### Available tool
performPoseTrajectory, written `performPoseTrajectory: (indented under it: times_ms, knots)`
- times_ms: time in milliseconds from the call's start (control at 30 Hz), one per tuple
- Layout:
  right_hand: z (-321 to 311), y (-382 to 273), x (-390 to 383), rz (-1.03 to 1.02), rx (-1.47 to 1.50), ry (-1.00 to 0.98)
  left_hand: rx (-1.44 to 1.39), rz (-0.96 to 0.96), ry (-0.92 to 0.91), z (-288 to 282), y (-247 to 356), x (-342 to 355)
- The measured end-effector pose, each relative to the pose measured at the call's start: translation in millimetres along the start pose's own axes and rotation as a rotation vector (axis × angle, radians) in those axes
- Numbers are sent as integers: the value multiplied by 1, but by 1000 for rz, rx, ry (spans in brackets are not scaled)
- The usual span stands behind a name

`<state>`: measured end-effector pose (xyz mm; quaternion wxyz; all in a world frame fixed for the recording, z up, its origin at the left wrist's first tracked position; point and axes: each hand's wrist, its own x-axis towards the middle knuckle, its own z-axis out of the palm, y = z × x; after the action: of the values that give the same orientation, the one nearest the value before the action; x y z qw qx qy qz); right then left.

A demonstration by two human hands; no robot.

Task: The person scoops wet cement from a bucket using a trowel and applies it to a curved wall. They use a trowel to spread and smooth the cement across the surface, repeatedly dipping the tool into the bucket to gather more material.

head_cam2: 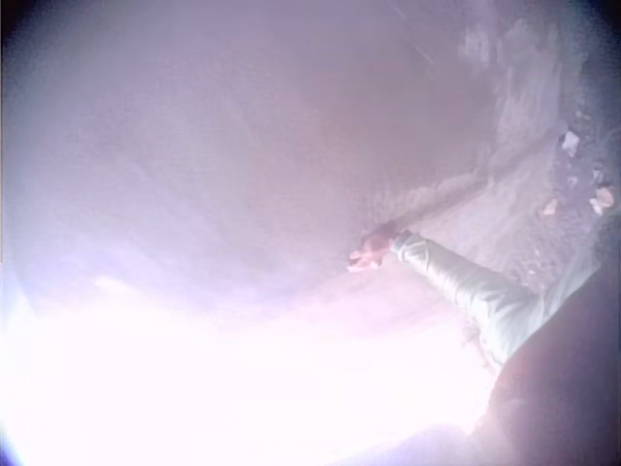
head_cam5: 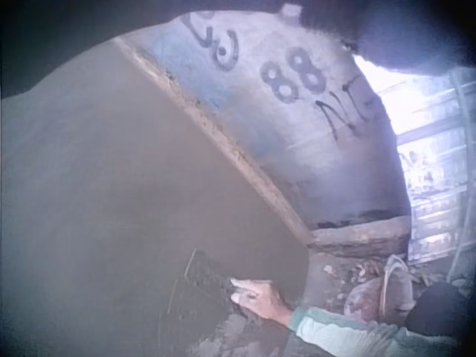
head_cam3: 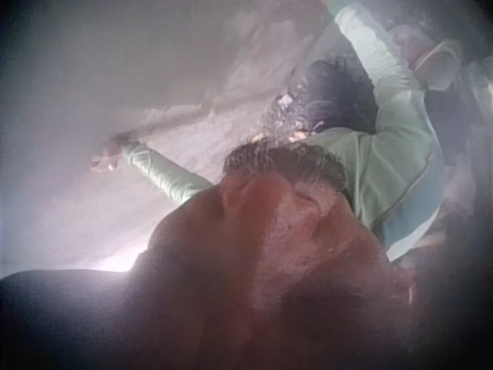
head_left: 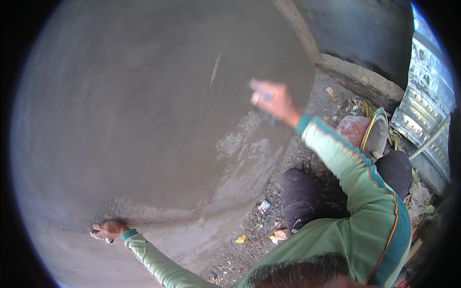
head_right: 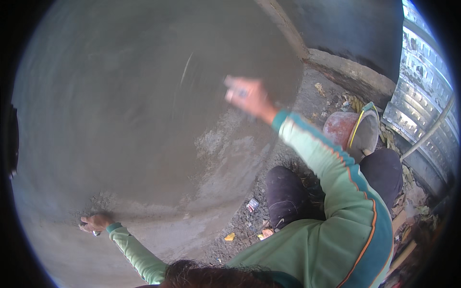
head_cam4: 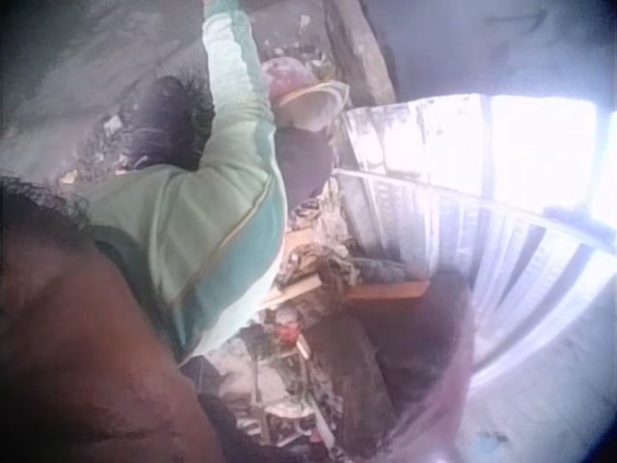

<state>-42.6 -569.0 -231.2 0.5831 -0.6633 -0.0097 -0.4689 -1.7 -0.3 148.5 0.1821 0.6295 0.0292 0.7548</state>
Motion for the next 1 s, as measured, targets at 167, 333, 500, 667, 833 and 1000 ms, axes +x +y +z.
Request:
performPoseTrajectory:
  times_ms: [167, 333, 500, 667, 833, 1000]
  knots:
    - [-117, 101, 89, 265, 119, 270, 5, -35, -58, 16, 8, -8]
    - [-71, 109, 93, 140, 122, 321, 23, -106, -59, 18, 35, -20]
    - [83, -45, 15, -213, -127, -41, 2, -97, -60, 8, 45, -24]
    - [147, -86, -53, -431, -325, -421, 3, -83, -90, 13, 39, -22]
    - [100, -71, -82, -266, -114, -20, 223, 109, -90, 13, -19, 5]
    - [49, -1, -53, 144, -86, 443, 171, 57, -51, 16, -17, 9]
